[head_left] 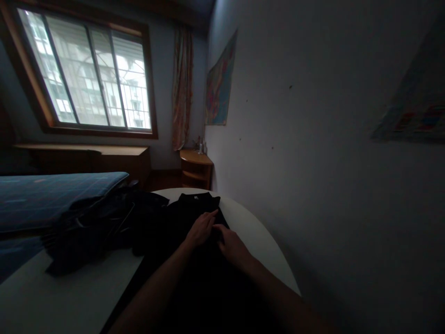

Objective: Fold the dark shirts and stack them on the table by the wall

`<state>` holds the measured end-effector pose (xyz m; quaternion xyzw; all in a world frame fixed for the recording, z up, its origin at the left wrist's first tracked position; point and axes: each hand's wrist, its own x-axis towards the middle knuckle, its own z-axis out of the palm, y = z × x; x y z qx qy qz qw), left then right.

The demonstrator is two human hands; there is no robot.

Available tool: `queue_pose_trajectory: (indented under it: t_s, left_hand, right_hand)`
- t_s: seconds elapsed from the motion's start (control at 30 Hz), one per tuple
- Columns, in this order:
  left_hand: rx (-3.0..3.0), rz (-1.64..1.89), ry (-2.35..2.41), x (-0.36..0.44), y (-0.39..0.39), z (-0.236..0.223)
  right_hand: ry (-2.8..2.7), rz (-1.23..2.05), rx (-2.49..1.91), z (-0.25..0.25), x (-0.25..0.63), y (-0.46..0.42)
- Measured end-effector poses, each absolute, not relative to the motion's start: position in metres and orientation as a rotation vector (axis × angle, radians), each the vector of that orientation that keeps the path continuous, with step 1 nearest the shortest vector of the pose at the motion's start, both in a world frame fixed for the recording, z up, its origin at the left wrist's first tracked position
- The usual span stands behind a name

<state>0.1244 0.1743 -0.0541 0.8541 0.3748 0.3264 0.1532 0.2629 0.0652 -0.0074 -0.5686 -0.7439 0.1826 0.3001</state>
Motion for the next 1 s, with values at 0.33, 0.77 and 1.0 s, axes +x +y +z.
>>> queue_pose_trajectory:
  t_s: [0.33,0.77,1.0]
  left_hand:
    - [2.431,0.92,1.196,0.128,0.177,-0.061]
    - [2.273,0.924,1.076,0.128,0.192,-0.063]
    - [2.159,1.007,0.979,0.12,0.193,-0.065]
  right_hand:
    - [-2.263,0.338,-2.187,0.029,0.286,0.004]
    - [-2.171,0.658,-1.923,0.053,0.276,-0.023]
    - [-2.31,0.94,-1.688,0.04,0.251,-0.037]
